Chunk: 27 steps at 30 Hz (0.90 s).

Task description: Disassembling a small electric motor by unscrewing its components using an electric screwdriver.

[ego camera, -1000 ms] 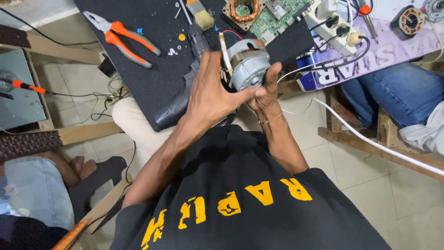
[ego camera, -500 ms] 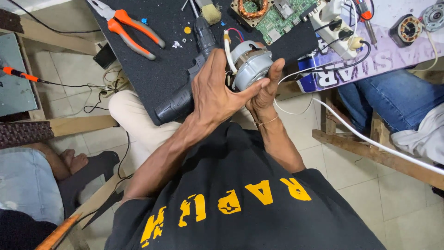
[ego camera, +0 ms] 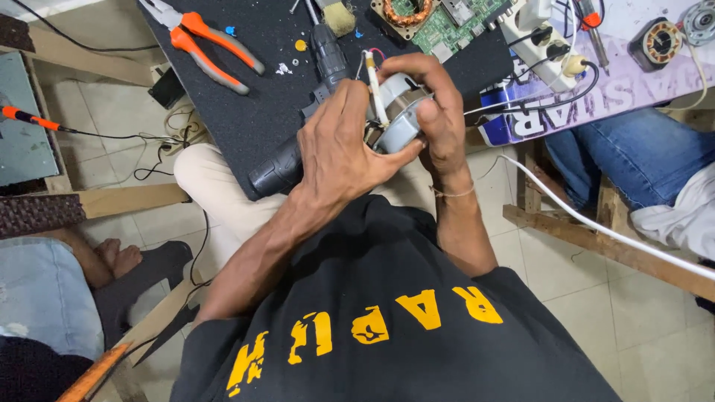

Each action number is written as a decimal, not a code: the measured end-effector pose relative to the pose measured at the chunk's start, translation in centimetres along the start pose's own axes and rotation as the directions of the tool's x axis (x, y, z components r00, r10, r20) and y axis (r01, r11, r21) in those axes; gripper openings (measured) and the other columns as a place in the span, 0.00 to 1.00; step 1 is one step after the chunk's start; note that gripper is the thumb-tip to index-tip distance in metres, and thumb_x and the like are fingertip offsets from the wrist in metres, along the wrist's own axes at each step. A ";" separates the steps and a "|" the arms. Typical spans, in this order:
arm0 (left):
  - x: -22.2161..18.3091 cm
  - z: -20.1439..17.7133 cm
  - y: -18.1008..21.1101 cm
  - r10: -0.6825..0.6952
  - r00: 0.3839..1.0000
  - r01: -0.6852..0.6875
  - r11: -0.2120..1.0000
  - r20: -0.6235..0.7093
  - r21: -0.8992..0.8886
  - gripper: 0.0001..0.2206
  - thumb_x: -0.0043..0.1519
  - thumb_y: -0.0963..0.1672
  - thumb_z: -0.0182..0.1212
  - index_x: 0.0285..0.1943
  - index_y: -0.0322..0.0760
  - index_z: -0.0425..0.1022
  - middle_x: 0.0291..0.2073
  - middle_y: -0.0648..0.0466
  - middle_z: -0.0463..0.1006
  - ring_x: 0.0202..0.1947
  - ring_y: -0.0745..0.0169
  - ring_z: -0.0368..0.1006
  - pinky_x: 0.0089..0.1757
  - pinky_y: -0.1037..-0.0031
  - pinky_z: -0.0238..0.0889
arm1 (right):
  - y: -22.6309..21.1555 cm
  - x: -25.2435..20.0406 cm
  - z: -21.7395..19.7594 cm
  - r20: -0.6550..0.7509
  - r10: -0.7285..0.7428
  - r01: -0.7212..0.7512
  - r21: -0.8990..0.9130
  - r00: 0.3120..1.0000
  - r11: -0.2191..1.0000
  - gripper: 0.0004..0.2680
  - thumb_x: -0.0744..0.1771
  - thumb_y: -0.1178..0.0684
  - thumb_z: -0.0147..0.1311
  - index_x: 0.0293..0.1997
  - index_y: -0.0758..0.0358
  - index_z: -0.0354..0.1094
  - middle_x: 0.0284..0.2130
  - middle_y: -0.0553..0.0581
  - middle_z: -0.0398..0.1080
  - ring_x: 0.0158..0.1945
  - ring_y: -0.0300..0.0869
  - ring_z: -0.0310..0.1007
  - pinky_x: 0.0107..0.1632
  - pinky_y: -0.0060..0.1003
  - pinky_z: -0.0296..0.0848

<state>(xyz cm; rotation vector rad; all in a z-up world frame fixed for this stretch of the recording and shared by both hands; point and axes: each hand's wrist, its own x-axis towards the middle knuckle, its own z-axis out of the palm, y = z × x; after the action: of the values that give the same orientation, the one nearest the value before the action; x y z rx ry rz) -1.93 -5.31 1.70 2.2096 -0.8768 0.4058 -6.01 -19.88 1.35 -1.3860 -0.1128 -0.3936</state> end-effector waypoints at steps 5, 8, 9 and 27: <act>0.4 0.4 -0.1 -0.024 1.000 0.024 0.999 0.010 0.042 0.30 0.57 0.60 0.72 0.41 0.37 0.63 0.32 0.53 0.68 0.28 0.58 0.67 0.25 0.64 0.59 | 1.7 1.3 -0.5 -0.018 -0.067 0.065 -0.097 0.998 0.993 0.19 0.73 0.34 0.39 0.48 0.61 0.69 0.43 0.54 0.68 0.44 0.42 0.67 0.50 0.38 0.67; 1.5 -0.6 -0.3 -0.168 0.957 0.167 0.986 0.236 0.024 0.30 0.55 0.60 0.73 0.43 0.37 0.63 0.34 0.52 0.70 0.33 0.49 0.71 0.26 0.56 0.61 | 1.7 1.5 1.1 -0.195 -0.038 0.020 -0.096 0.980 0.995 0.19 0.72 0.35 0.40 0.43 0.61 0.72 0.40 0.55 0.72 0.42 0.44 0.72 0.47 0.39 0.71; 1.7 -1.2 -0.5 -0.172 0.957 0.171 0.985 0.235 0.025 0.30 0.55 0.60 0.73 0.43 0.37 0.63 0.34 0.52 0.70 0.33 0.49 0.71 0.26 0.56 0.61 | 1.9 1.6 1.2 -0.191 -0.035 0.017 -0.095 0.981 0.995 0.19 0.72 0.35 0.40 0.43 0.61 0.72 0.40 0.55 0.72 0.42 0.44 0.72 0.47 0.39 0.71; 0.6 -3.6 -2.8 -0.257 0.761 0.630 0.514 0.596 -0.582 0.26 0.63 0.37 0.48 0.73 0.34 0.57 0.48 0.50 0.69 0.41 0.69 0.69 0.36 0.79 0.70 | 6.0 3.4 -1.0 -0.354 0.427 -0.091 0.673 0.832 0.734 0.15 0.61 0.38 0.60 0.29 0.61 0.69 0.28 0.66 0.75 0.27 0.48 0.74 0.31 0.40 0.71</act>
<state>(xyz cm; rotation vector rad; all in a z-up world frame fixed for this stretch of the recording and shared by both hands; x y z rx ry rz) 0.33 -1.52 3.08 1.5990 -0.4713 -0.6770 -0.97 -20.77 -3.40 -0.5735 0.3559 -0.4006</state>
